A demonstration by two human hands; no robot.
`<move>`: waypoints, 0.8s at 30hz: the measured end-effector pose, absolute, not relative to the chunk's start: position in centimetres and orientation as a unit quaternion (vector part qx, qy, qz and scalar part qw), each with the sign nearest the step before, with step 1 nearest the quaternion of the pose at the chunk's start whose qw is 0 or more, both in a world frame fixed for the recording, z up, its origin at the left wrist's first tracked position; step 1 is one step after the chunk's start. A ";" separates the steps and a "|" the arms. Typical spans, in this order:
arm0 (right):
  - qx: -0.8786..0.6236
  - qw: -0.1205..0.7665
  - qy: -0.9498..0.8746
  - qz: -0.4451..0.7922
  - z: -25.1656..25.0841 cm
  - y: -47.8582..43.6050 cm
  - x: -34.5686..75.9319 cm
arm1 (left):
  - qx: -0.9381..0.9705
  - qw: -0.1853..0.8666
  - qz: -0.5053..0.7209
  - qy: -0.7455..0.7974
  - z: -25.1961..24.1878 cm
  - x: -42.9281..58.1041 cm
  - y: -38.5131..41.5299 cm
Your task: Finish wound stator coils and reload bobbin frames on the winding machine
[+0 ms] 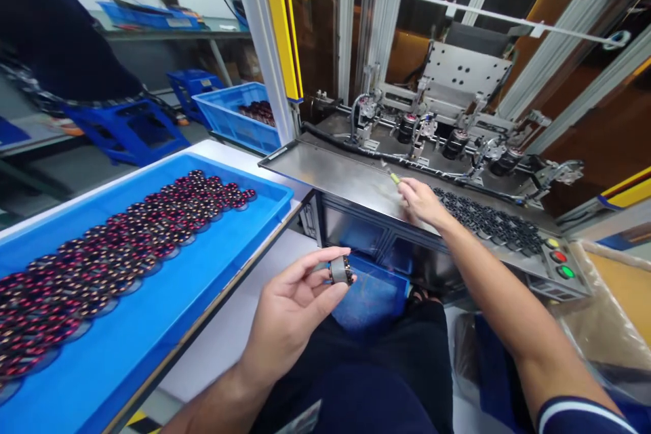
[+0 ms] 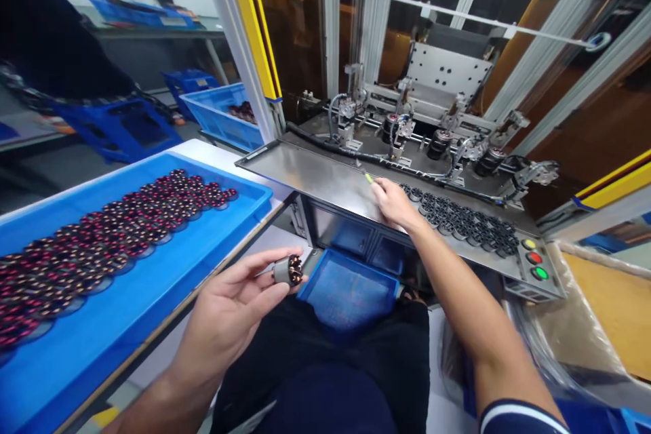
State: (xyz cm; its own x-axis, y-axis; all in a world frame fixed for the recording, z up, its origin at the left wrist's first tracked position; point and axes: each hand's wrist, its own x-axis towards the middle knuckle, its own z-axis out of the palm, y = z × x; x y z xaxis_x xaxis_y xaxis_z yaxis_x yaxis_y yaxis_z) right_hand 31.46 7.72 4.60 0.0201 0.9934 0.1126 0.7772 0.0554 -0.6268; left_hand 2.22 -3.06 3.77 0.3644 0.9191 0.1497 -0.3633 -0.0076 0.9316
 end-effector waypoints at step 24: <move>-0.422 0.498 -0.706 0.274 0.2 -13.1 23.2 | 0.540 0.656 0.447 0.281 4.4 5.4 -4.6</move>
State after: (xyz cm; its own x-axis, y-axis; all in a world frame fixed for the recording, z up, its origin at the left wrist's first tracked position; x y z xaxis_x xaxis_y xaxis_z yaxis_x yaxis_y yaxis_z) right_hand 23.24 -13.13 0.25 -0.1462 0.8692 0.4724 0.3233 0.4933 -0.8076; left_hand 5.40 -4.55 4.44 0.4432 0.8892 0.1137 -0.2824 0.0180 0.9591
